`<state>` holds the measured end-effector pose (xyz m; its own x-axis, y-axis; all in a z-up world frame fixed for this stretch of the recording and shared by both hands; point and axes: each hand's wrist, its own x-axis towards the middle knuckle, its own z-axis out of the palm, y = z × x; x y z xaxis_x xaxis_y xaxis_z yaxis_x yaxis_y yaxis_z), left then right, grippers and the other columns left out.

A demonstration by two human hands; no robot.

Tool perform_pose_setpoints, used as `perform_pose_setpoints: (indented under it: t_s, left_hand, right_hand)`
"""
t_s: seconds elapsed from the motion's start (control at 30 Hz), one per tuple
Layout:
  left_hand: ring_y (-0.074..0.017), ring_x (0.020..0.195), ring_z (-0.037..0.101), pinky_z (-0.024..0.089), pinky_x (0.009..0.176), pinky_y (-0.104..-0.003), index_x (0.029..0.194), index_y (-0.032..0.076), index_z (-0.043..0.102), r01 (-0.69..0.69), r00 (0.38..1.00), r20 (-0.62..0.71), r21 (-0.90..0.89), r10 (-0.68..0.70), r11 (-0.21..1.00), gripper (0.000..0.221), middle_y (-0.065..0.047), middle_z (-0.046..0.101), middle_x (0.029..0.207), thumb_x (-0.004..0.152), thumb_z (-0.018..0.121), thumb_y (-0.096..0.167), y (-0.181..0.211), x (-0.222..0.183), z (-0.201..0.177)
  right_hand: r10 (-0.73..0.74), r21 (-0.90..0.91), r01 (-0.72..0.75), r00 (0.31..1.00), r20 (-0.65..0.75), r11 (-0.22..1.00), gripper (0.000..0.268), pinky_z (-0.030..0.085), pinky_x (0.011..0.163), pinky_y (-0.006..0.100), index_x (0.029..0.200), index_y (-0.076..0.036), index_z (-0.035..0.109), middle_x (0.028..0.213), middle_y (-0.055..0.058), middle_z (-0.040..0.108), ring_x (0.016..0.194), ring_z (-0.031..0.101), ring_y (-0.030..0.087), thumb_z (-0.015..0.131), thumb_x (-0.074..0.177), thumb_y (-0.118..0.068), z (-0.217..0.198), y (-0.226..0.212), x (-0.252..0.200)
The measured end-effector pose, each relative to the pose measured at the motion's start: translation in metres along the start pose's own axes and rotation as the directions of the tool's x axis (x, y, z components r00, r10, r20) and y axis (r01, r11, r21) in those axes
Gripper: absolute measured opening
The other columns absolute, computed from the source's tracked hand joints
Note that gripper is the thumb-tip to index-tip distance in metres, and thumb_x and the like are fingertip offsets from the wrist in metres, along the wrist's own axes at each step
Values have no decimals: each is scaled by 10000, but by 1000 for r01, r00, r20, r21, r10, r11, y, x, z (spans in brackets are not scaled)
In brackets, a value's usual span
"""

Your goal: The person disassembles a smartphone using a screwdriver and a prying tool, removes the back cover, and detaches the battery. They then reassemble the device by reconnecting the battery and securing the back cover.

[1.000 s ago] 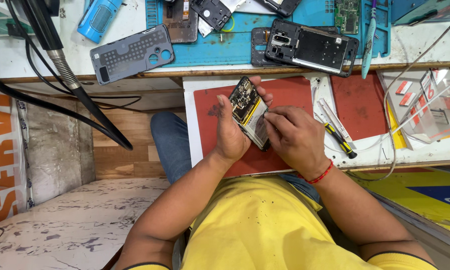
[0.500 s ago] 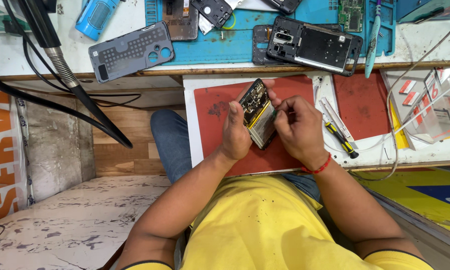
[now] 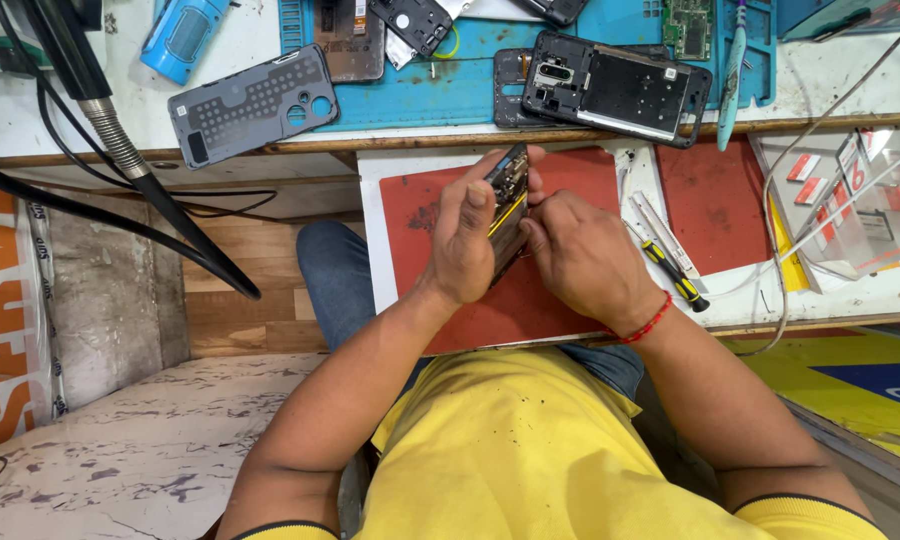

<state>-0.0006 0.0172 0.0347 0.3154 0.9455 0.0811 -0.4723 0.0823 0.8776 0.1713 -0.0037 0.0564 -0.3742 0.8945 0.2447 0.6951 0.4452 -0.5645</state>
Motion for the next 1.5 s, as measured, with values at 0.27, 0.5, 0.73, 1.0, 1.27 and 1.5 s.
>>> perform_pose_setpoints:
  t_s: [0.27,0.5,0.73,1.0,1.27,1.5]
  left_hand:
    - [-133,1036,622,542,954,-287,1372,-76,579,-106,993,68,165,96,981,885,-71,623,1141,1002,543,728,0,1,1]
    - [-121,987,654,555,912,-268,1352,-54,594,-182,979,144,310,143,933,841,-55,634,1099,1023,531,717,2,0,-4]
    - [-146,1099,596,514,1012,-304,1419,-57,521,5,996,85,-154,8,988,934,-79,620,1171,996,486,774,-5,-9,-8]
    - [-201,1212,626,520,1104,-359,1430,-61,505,-68,972,-234,-292,-2,954,906,-120,640,1231,1026,405,744,-23,-23,7]
    - [-223,1114,632,527,1001,-365,1448,-76,502,-72,973,-231,-201,24,977,963,-148,651,1258,1006,425,776,-26,-33,6]
    - [-213,1285,603,502,1076,-363,1431,-8,474,62,996,81,-417,-31,907,953,-133,593,1386,944,404,808,-16,-21,-15]
  right_hand:
    - [-169,136,176,984,-58,975,97,531,659,467,994,-16,592,883,170,637,745,637,395,665,932,-28,15,30,-5]
    - [-176,99,180,983,-54,979,111,519,636,460,984,4,615,869,163,639,733,632,393,696,911,-18,16,34,-16]
    - [42,237,-7,989,-144,971,364,580,655,323,1021,28,618,938,145,665,754,699,244,865,834,-162,6,1,-13]
    - [98,98,-74,960,-261,992,130,580,696,338,1043,-21,682,1005,118,715,809,719,255,766,945,-26,18,-18,-10]
    - [259,185,-227,950,-173,956,110,558,671,332,961,-9,634,907,106,692,752,695,241,736,947,-45,34,0,-9]
    - [303,609,-328,942,148,722,46,557,741,262,1024,14,671,945,84,698,822,657,128,668,1006,-28,17,32,-7]
